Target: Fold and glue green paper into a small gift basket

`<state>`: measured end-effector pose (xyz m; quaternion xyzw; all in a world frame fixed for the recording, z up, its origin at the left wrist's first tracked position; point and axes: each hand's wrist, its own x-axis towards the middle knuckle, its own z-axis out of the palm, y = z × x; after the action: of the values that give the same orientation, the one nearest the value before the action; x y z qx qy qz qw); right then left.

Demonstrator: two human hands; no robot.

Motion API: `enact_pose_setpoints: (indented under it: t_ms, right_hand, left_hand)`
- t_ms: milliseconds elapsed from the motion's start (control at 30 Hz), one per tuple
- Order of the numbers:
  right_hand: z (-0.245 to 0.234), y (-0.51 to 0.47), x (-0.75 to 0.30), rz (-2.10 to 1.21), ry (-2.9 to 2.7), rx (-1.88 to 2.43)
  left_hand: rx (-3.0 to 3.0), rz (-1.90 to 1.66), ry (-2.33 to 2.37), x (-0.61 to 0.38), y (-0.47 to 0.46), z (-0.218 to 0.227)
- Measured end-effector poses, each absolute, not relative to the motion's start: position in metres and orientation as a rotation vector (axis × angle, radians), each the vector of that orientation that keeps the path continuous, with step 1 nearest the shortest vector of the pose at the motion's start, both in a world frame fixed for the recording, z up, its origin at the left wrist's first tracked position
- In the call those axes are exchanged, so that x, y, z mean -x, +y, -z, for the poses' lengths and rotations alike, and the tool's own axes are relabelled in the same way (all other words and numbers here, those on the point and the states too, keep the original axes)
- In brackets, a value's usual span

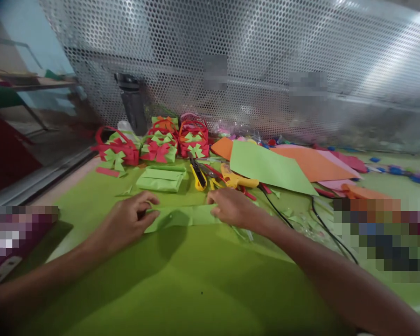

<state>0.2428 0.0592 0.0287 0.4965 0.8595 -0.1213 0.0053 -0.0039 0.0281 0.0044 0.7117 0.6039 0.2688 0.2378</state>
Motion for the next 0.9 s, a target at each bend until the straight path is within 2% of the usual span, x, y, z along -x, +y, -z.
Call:
enact_pose_setpoints:
  t_ms: [67, 133, 233, 333, 467, 600, 900]
  right_hand:
    - [-0.030, 0.055, -0.239, 0.537, 2.691, -1.525]
    - [-0.031, 0.050, -0.236, 0.545, 2.690, -1.555]
    - [-0.032, 0.040, -0.230, 0.104, 2.725, -1.690]
    - [-0.029, 0.029, -0.222, -0.204, 2.882, -1.548]
    - [-0.016, 0.018, -0.209, -0.140, 3.104, -1.140]
    - [-0.002, 0.011, -0.199, -0.081, 3.153, -1.084]
    - [0.005, 0.007, -0.193, -0.469, 3.256, -0.988]
  left_hand:
    - [-1.865, -0.729, 1.683, 0.012, 0.030, -0.009]
    - [-1.837, -0.726, 1.710, 0.020, 0.030, -0.013]
    - [-1.761, -0.714, 1.681, 0.027, 0.030, -0.013]
    - [-1.717, -0.707, 1.645, 0.029, 0.030, -0.012]
    - [-1.612, -0.661, 1.631, 0.032, 0.030, -0.017]
    - [-1.597, -0.583, 1.631, 0.034, 0.028, -0.026]
    - [-1.778, -0.411, 1.628, 0.030, 0.023, -0.031]
